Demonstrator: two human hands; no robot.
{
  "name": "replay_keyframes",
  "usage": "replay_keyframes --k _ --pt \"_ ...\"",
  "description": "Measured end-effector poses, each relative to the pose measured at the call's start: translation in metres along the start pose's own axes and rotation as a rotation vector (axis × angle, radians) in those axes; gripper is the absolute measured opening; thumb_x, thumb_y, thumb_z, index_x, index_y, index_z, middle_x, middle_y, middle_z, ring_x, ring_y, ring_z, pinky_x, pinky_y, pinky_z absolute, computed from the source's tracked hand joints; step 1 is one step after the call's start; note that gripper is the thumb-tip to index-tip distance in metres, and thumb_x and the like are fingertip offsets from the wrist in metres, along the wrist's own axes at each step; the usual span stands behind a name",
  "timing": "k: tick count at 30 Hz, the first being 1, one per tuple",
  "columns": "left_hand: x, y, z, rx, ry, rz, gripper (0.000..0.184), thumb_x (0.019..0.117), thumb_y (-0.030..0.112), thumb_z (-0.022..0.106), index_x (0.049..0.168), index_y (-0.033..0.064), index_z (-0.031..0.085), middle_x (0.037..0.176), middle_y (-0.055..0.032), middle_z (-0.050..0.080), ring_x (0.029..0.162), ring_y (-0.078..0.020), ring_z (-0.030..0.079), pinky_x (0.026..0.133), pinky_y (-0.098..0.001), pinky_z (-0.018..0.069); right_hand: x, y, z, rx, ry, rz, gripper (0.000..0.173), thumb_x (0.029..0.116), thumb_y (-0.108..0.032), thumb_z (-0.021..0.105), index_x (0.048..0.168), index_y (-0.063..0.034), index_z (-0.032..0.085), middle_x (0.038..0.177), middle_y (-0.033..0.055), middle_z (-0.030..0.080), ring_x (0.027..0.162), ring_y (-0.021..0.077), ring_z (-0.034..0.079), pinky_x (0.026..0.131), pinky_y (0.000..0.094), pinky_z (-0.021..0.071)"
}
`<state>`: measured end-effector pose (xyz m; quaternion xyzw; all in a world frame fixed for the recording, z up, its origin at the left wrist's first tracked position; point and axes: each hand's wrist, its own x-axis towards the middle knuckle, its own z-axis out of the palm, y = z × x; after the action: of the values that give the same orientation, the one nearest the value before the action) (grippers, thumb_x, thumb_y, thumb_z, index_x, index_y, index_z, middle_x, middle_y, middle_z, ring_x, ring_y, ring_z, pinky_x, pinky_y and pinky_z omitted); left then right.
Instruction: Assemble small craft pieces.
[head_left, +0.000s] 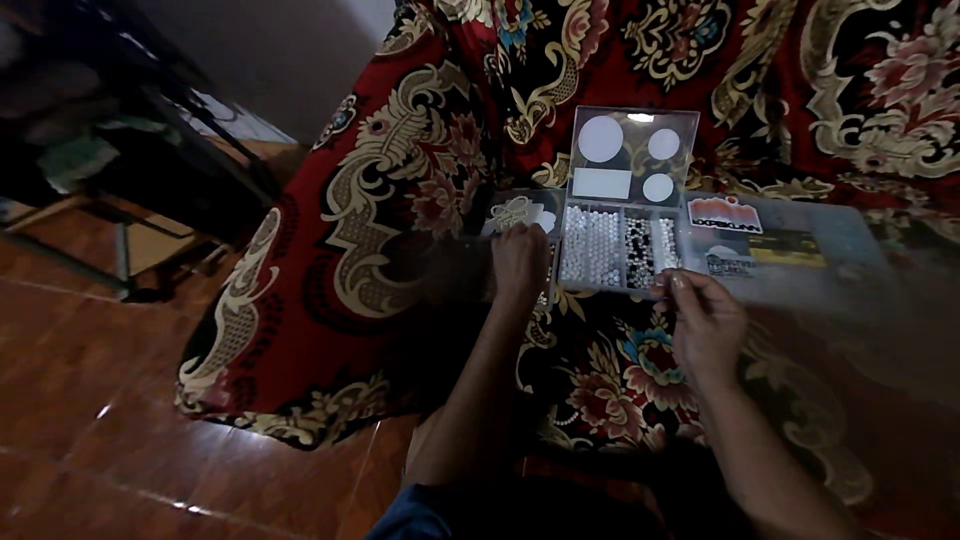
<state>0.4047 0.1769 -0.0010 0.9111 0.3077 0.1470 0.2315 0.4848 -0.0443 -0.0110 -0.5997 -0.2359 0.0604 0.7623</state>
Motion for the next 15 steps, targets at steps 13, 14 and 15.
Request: replay_keyframes --k 13,14,15 --pt "-0.022 0.041 0.018 -1.459 -0.5 -0.11 0.016 0.103 0.004 0.052 0.109 0.002 0.067 0.094 -0.0004 0.071 0.081 -0.0073 0.067 0.08 -0.0259 0.057 -0.011 0.004 0.009 -0.016 -0.082 0.016 0.014 0.0993 -0.002 0.057 0.101 -0.0035 0.071 0.078 -0.0063 0.071 0.062 0.0034 0.066 0.057 0.02 0.0591" --pt "-0.023 0.041 0.021 -1.459 -0.566 -0.106 0.017 0.1032 0.005 0.051 0.108 0.0032 0.068 0.095 0.0005 0.071 0.083 -0.007 0.067 0.08 -0.0255 0.0569 -0.012 0.004 0.009 -0.009 -0.091 0.01 0.014 0.0993 -0.003 0.057 0.099 -0.0049 0.071 0.077 -0.0066 0.071 0.061 0.0031 0.066 0.056 0.0199 0.0587" --pt "-0.024 0.041 0.023 -1.455 -0.618 -0.1 0.018 0.1034 0.006 0.051 0.107 0.0044 0.068 0.097 0.0015 0.071 0.084 -0.0065 0.067 0.08 -0.0252 0.0569 -0.012 0.004 0.009 0.0 -0.104 0.007 0.015 0.0994 -0.003 0.057 0.098 -0.0062 0.072 0.077 -0.0067 0.072 0.06 0.0029 0.066 0.056 0.0197 0.0586"
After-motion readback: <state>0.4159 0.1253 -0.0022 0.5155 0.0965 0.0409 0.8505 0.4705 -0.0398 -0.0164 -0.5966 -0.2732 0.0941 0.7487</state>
